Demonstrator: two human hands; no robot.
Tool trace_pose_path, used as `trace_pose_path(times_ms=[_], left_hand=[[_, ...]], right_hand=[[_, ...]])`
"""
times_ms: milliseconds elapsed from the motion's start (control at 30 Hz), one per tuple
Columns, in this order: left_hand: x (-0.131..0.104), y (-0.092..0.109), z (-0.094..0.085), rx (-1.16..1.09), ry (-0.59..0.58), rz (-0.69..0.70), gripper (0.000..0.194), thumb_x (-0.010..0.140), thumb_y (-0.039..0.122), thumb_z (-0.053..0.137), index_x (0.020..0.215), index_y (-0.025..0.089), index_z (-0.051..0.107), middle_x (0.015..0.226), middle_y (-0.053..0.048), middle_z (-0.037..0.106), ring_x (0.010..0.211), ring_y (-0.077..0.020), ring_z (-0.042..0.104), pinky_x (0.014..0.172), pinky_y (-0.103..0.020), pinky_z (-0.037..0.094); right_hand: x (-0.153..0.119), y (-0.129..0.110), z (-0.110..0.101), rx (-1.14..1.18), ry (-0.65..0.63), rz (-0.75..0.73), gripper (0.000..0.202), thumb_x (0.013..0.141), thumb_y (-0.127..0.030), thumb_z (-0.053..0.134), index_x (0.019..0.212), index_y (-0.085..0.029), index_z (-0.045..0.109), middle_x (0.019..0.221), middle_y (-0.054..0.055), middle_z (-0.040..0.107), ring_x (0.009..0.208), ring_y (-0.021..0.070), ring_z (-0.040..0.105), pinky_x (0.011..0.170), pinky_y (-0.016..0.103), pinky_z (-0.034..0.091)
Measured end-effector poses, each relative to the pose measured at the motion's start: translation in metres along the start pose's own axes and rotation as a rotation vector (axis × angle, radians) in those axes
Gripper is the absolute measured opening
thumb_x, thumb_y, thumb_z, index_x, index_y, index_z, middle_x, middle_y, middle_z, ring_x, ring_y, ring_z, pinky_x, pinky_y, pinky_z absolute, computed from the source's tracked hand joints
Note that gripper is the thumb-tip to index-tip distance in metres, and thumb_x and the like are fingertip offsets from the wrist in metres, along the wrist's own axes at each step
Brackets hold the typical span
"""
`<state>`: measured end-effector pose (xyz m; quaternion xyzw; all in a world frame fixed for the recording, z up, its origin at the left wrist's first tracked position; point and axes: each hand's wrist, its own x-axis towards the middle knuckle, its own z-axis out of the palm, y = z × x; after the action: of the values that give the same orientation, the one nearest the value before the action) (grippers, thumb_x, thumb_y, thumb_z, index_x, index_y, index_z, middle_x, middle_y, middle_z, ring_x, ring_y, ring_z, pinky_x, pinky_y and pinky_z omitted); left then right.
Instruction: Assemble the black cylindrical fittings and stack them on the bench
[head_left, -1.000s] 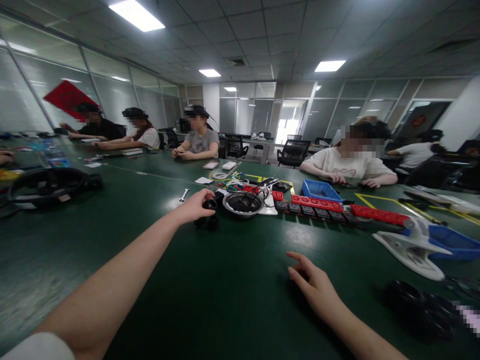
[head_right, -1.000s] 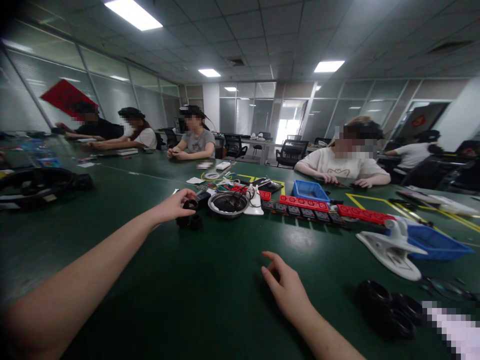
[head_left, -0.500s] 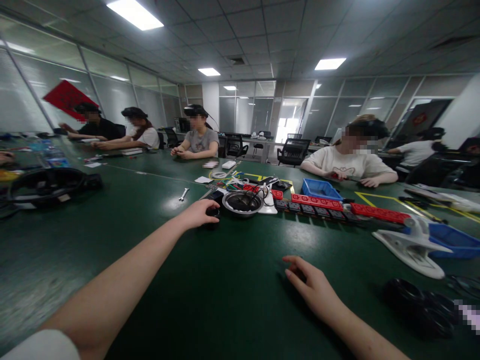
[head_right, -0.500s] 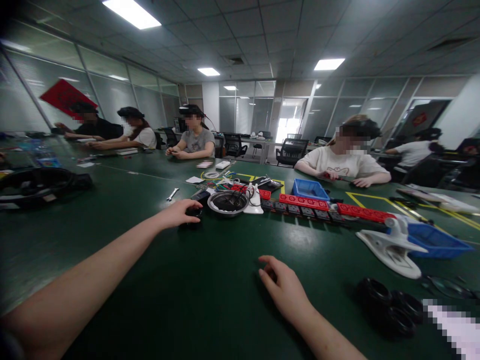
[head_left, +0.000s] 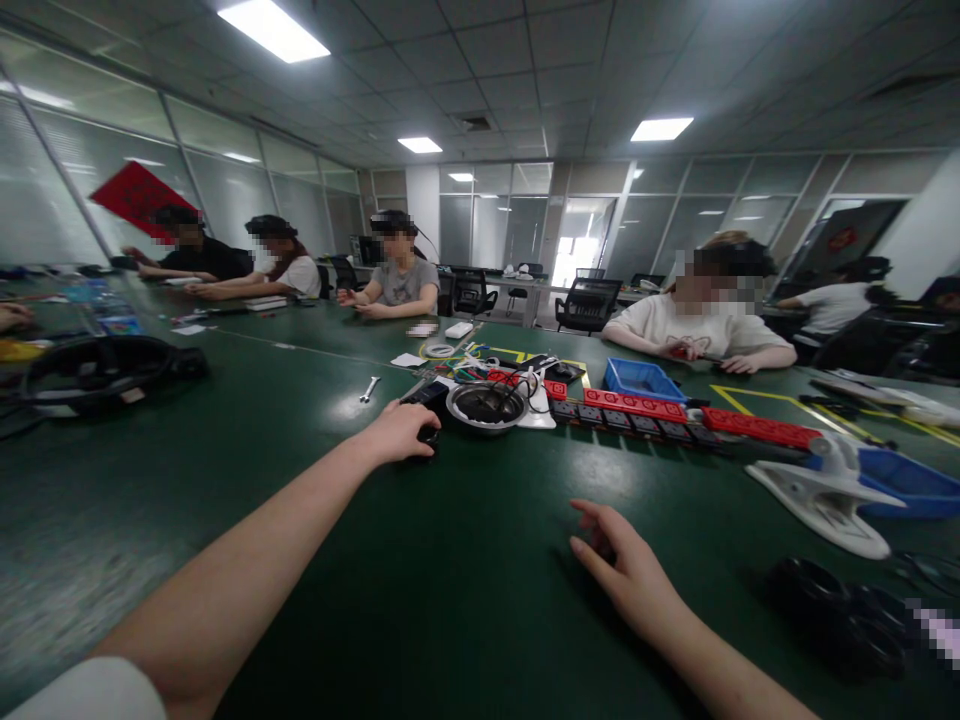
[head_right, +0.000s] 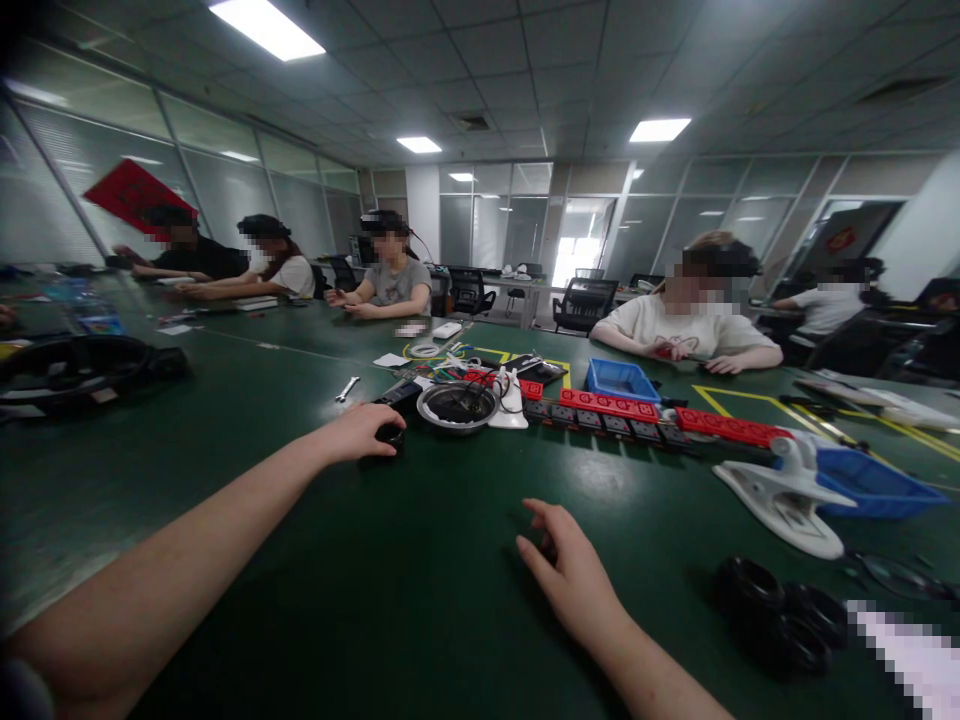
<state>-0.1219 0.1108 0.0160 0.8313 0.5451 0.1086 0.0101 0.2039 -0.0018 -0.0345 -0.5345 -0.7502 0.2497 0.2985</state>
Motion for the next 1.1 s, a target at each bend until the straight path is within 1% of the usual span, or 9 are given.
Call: trace_pose_path(times_ms=[133,300,433,500,567,700,833,933,1100], left_hand=[[-0.004,0.02,-0.016,0.015,0.101,0.003,0.051,0.068,0.04,0.065,0.113,0.02,0.052,0.122,-0.009,0.049,0.114,-0.0298,0.041,0.098,-0.048,0.022],[-0.022,0.082,-0.038,-0.158,0.259,0.153,0.034,0.085,0.042,0.043,0.106,0.019,0.056,0.108,-0.006,0.058,0.102,-0.0239,0.05,0.09,-0.037,0.036],[-0.053,0.143,-0.016,-0.394,0.045,0.354,0.037,0.092,0.029,0.028,0.128,0.026,0.037,0.082,0.001,0.064,0.073,-0.0156,0.06,0.07,-0.028,0.046],[-0.066,0.167,0.006,-0.393,-0.057,0.51,0.044,0.088,0.033,0.039,0.131,0.029,0.03,0.105,-0.002,0.061,0.093,-0.0187,0.057,0.081,-0.032,0.043],[-0.075,0.182,0.025,-0.34,-0.181,0.614,0.06,0.082,0.046,0.049,0.134,0.026,0.026,0.134,-0.008,0.039,0.12,-0.0263,0.037,0.097,-0.042,0.031],[-0.078,0.19,0.042,-0.256,-0.385,0.625,0.072,0.079,0.059,0.044,0.137,0.023,0.019,0.143,-0.012,0.016,0.13,-0.0318,0.012,0.101,-0.057,0.012],[-0.078,0.186,0.04,-0.263,-0.397,0.618,0.072,0.079,0.061,0.041,0.137,0.023,0.019,0.144,-0.011,0.014,0.131,-0.0305,0.008,0.102,-0.056,0.009],[-0.078,0.184,0.041,-0.27,-0.386,0.62,0.072,0.079,0.062,0.04,0.136,0.023,0.021,0.144,-0.011,0.015,0.131,-0.0307,0.009,0.102,-0.055,0.009],[-0.079,0.183,0.046,-0.268,-0.355,0.627,0.071,0.079,0.062,0.04,0.136,0.024,0.021,0.144,-0.01,0.016,0.131,-0.0305,0.01,0.102,-0.055,0.01]], right_hand=[[0.0,-0.001,-0.005,-0.02,0.118,-0.075,0.031,0.082,-0.04,0.04,0.09,-0.02,0.062,0.107,0.009,0.053,0.098,0.0242,0.05,0.085,0.041,0.041],[-0.003,0.002,-0.003,0.058,0.279,-0.158,0.049,0.088,-0.042,0.028,0.052,-0.02,0.053,0.063,0.003,0.06,0.09,0.0225,0.058,0.103,0.051,0.016],[-0.007,0.002,0.004,0.19,0.307,-0.119,0.038,0.09,-0.038,0.027,0.104,-0.017,0.055,0.056,-0.001,0.059,0.068,0.0181,0.063,0.093,0.046,0.037],[-0.008,-0.003,-0.001,0.215,0.323,-0.113,0.044,0.089,-0.033,0.031,0.131,-0.019,0.028,0.091,0.006,0.064,0.074,0.0174,0.063,0.078,0.04,0.049],[-0.006,-0.01,-0.02,0.135,0.39,-0.147,0.059,0.084,-0.03,0.041,0.136,-0.023,0.013,0.127,0.013,0.043,0.088,0.0187,0.059,0.072,0.036,0.051],[-0.007,-0.016,-0.095,-0.295,0.563,-0.072,0.052,0.077,-0.035,0.052,0.124,-0.016,0.04,0.125,0.014,0.045,0.111,0.0274,0.045,0.092,0.044,0.037],[-0.023,0.01,-0.159,-0.538,0.382,0.216,0.052,0.076,-0.044,0.052,0.119,-0.015,0.047,0.112,0.013,0.057,0.103,0.0272,0.052,0.087,0.038,0.041],[-0.038,0.036,-0.168,-0.745,0.129,0.298,0.058,0.072,-0.044,0.057,0.12,-0.013,0.047,0.119,0.015,0.052,0.108,0.0281,0.049,0.09,0.036,0.039],[-0.046,0.055,-0.151,-0.846,0.04,0.328,0.044,0.07,-0.034,0.062,0.111,-0.019,0.057,0.111,0.011,0.059,0.103,0.0285,0.052,0.086,0.038,0.039]])
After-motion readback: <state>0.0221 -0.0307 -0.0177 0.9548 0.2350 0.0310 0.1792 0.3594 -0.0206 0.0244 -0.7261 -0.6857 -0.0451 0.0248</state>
